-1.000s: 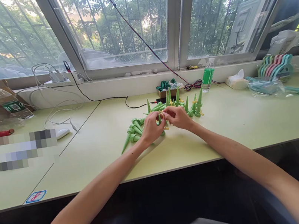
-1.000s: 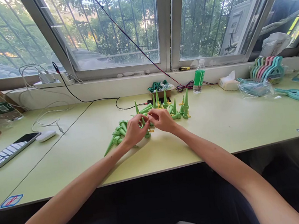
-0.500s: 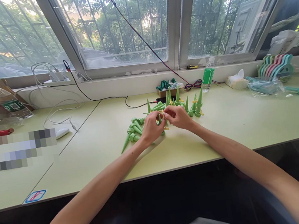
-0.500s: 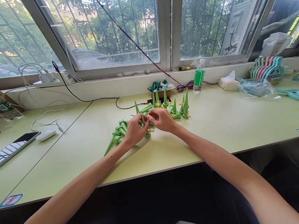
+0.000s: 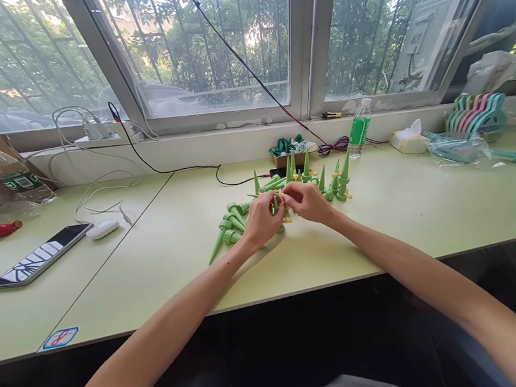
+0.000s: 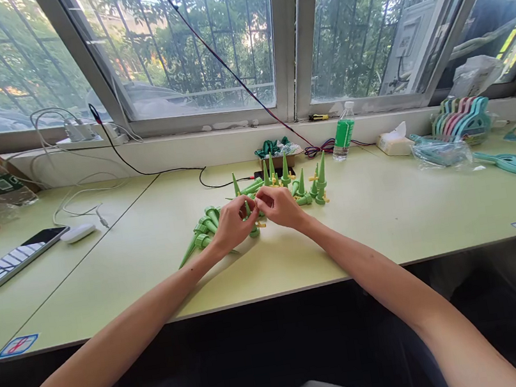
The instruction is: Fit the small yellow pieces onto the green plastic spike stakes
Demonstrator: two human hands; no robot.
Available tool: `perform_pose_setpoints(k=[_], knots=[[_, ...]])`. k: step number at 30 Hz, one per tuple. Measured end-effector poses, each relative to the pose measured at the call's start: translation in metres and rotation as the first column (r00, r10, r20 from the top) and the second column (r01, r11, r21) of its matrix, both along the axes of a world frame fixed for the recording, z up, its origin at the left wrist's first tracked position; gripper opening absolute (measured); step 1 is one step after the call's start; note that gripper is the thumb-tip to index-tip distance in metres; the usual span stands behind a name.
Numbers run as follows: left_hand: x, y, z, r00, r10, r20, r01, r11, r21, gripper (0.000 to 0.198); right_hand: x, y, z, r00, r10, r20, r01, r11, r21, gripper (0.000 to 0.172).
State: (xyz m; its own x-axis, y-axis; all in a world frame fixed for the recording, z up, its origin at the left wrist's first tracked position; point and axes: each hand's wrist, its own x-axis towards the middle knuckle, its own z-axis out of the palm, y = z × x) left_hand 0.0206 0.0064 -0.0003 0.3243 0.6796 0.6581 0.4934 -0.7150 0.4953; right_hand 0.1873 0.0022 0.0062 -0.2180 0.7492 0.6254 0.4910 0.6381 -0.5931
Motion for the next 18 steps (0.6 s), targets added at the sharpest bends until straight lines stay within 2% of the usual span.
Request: perform_pose_setpoints(k=[10,18], knots=[[-0.0015,-0.0016,-0.0005,0.999,-0.018,-0.040,0.013,0.994,-0.111,0.011,0.0012,0.0006,-0.0021,1.000,0.006,0.011,-0.006,0.999,-0.033,0.016],[-0.0031,-0.0011,-0.0026,0.999,-0.014,-0.042,0.009,0.993,-0.117,0.012,0.0015,0.0009,-0.0014,1.000,0.001,0.022,-0.001,0.999,-0.038,0.016]])
